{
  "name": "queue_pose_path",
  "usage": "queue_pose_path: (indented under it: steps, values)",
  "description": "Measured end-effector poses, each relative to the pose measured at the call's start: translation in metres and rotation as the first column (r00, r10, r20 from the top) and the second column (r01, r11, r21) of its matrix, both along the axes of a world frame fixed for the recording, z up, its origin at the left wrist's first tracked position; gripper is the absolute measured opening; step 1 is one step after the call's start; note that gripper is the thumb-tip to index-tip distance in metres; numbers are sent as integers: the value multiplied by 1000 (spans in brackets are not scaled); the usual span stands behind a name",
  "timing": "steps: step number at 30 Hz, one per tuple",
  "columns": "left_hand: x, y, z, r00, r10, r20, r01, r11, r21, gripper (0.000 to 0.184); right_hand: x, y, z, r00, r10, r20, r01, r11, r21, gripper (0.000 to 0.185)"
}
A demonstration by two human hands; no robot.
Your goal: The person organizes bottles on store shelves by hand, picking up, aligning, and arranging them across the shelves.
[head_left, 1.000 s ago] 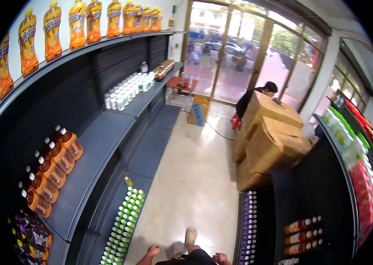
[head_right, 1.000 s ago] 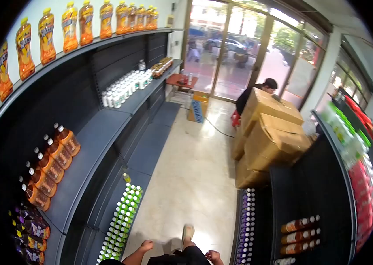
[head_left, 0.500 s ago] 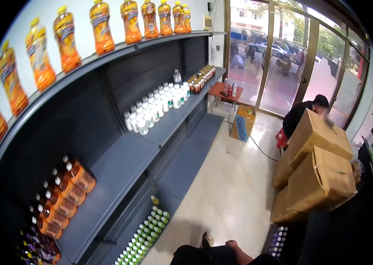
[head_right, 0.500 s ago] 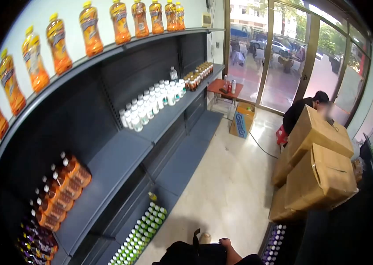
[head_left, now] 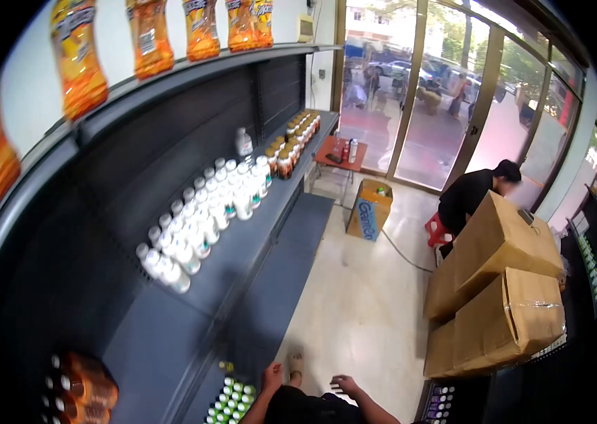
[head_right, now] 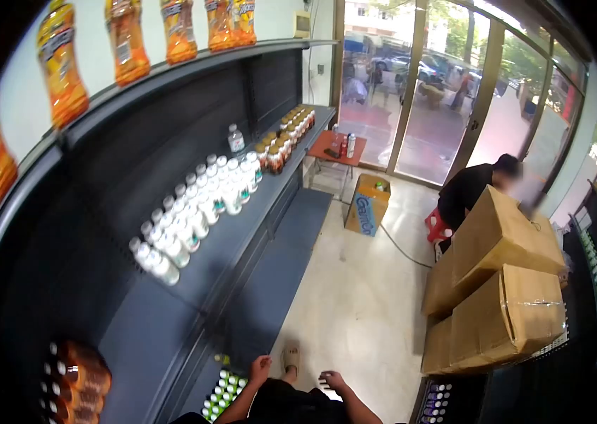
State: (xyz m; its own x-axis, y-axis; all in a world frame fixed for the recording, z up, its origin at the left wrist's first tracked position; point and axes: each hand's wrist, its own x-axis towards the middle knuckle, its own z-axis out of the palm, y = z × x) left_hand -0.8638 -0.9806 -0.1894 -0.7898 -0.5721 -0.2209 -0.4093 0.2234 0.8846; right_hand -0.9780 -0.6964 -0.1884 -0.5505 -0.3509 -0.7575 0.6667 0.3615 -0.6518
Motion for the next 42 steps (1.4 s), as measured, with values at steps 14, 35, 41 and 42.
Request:
queue_pose_path:
  steps: [14, 35, 41, 42]
  values:
    - [-309, -159, 325, 687, 131, -714, -530, 763, -370, 31, -237, -246, 184, 819, -301, -488, -23, 833, -552, 21]
    - [-424, -213, 352, 688, 604, -402, -723, 520, -455, 61, -393, -432, 348, 280, -173, -944, -586, 749, -311, 38]
    - [-418, -189, 370, 760, 324, -563, -649, 373, -663, 58, -308, -384, 379, -59, -282, -958, -940, 340, -42, 28]
    - [-414, -186, 369, 773, 293, -564, -634, 397, -664, 58, -297, -376, 373, -150, -167, -974, -939, 333, 88, 25]
